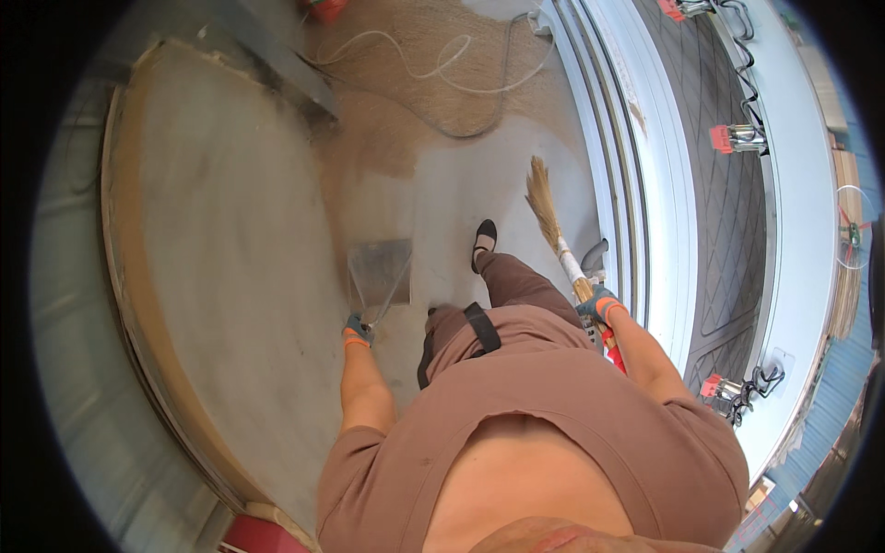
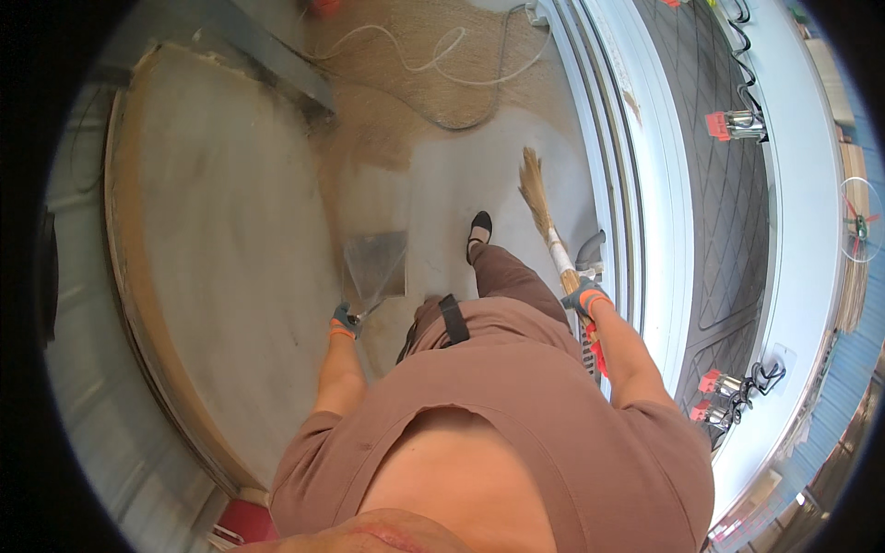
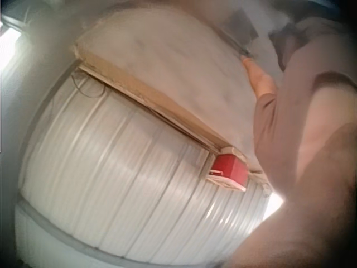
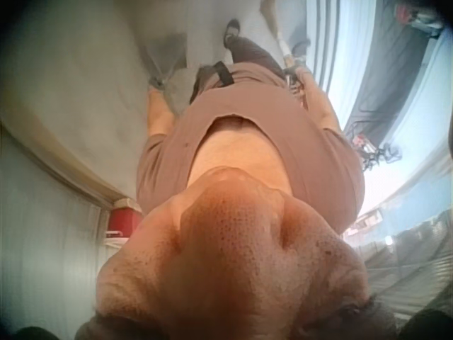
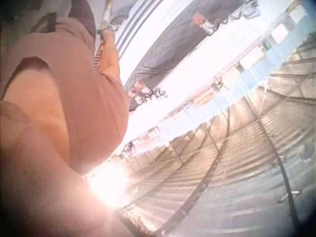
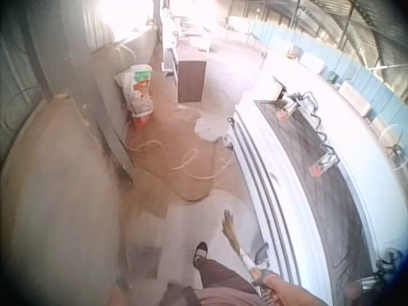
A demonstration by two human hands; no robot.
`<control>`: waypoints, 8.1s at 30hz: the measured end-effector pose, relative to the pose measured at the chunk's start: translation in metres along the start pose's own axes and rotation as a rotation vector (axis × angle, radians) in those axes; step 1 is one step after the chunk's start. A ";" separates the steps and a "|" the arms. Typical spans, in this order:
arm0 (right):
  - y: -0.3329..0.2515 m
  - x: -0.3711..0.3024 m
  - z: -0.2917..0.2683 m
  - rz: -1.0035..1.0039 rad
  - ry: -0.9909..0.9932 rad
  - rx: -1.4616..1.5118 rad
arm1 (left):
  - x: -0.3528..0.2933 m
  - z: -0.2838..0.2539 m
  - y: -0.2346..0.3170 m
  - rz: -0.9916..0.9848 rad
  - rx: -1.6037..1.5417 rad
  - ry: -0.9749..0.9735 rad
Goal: The person sweeps sawdust and debris on a concrete floor using a broom and dustpan. They move a coiled hose and a cabinet to access areas underneath, then continue sweeping the remaining debris into a pile.
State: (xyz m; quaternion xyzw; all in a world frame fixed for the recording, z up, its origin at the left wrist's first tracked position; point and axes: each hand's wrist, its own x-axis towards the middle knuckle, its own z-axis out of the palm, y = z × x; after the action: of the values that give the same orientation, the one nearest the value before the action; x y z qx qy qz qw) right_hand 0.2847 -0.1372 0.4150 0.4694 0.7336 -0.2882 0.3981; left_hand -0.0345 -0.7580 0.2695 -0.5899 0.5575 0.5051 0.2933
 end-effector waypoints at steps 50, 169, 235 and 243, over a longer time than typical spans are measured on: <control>-0.123 0.301 0.074 0.616 -0.498 0.406 | 0.200 0.937 0.363 1.002 2.570 -0.235; -0.558 0.521 -0.228 -0.449 0.339 -0.195 | -0.181 0.714 0.540 1.588 0.643 -0.364; -0.313 0.277 0.119 0.038 -0.323 0.947 | -0.055 0.660 0.453 1.534 0.801 -0.285; -0.369 0.302 0.070 0.162 -0.441 1.061 | -0.054 0.660 0.453 1.488 0.758 -0.355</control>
State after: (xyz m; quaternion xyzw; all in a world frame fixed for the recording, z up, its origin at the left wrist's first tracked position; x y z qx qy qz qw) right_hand -0.1056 -0.1997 0.1390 0.5883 0.3500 -0.6761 0.2726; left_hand -0.6367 -0.2315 0.2083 0.1557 0.8771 0.4305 0.1456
